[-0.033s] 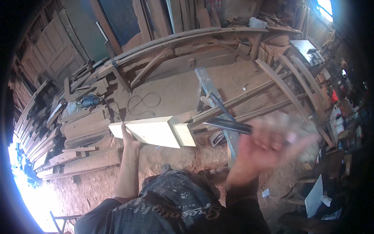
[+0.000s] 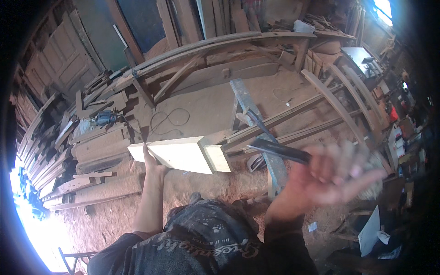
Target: The person uses a hand saw to cut a piece of wood on a workbench. They then pick up a white bucket and a brush, dip the brush into the bucket, and apply a white substance to the cut wood pieces.
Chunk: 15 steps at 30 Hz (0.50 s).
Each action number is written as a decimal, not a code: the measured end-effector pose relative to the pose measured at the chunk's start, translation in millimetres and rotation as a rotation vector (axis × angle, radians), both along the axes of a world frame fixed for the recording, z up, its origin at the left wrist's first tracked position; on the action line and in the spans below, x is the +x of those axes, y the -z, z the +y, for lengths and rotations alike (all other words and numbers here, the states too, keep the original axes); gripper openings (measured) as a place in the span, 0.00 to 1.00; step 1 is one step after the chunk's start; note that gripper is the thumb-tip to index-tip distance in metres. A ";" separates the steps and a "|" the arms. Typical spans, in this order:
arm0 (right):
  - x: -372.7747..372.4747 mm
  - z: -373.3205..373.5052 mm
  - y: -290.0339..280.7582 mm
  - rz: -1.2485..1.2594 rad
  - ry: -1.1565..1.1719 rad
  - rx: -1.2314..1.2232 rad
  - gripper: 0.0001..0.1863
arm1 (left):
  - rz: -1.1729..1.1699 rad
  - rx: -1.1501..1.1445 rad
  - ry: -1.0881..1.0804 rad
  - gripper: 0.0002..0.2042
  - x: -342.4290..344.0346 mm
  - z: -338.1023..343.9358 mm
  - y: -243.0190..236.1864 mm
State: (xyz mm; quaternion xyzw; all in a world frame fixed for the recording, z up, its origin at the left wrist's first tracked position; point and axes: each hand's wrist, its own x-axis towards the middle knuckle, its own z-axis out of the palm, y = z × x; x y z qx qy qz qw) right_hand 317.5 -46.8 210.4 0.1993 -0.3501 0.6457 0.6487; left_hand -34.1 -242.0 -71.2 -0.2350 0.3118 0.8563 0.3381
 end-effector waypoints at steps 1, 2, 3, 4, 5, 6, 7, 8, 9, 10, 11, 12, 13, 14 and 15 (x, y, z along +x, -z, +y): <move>3.6 -4.7 -2.9 0.047 -0.061 0.021 0.23 | 0.003 -0.037 -0.002 0.36 2.9 3.4 -6.8; -7.7 -6.8 11.1 -0.045 -0.032 0.002 0.23 | 0.000 -0.066 0.016 0.36 13.3 15.1 -19.9; -35.7 -6.5 41.6 -0.124 -0.018 -0.021 0.23 | 0.011 -0.100 0.019 0.36 17.7 20.6 -27.9; -53.8 -6.5 55.7 -0.201 -0.014 -0.044 0.23 | 0.028 -0.097 0.010 0.36 14.8 18.0 -25.0; -53.9 -5.0 56.8 -0.203 -0.037 -0.073 0.22 | 0.045 -0.094 0.002 0.35 10.2 13.6 -17.5; -53.9 -4.1 56.7 -0.204 -0.060 -0.103 0.22 | 0.062 -0.091 -0.005 0.35 6.7 10.1 -12.7; -54.7 -3.7 56.9 -0.213 -0.082 -0.135 0.22 | 0.049 -0.084 -0.010 0.35 5.7 7.0 -10.4; -52.1 -3.0 51.6 -0.191 -0.053 -0.101 0.22 | 0.036 -0.078 -0.016 0.35 4.7 3.8 -8.2; -45.1 -2.0 39.6 -0.170 -0.026 -0.068 0.22 | 0.024 -0.072 -0.023 0.34 3.0 1.2 -6.1; -36.0 -0.9 23.2 -0.153 0.007 -0.025 0.22 | 0.003 -0.055 -0.019 0.34 3.1 3.9 -7.9; -23.8 -0.4 8.5 -0.074 0.015 -0.019 0.22 | -0.017 -0.043 -0.023 0.34 3.5 4.1 -9.3; -10.2 -0.7 -5.7 0.003 0.021 -0.016 0.22 | -0.038 -0.034 -0.029 0.34 4.0 3.0 -10.1; -5.7 -0.6 -10.5 0.083 0.022 -0.017 0.22 | -0.040 -0.028 -0.031 0.34 4.2 1.9 -10.6; -22.3 -7.3 6.7 -0.090 -0.007 -0.092 0.23 | -0.051 -0.021 -0.002 0.34 10.6 11.3 -10.8; -59.6 -13.5 44.4 -0.242 -0.052 -0.175 0.24 | -0.043 -0.019 0.013 0.34 14.3 17.0 -13.8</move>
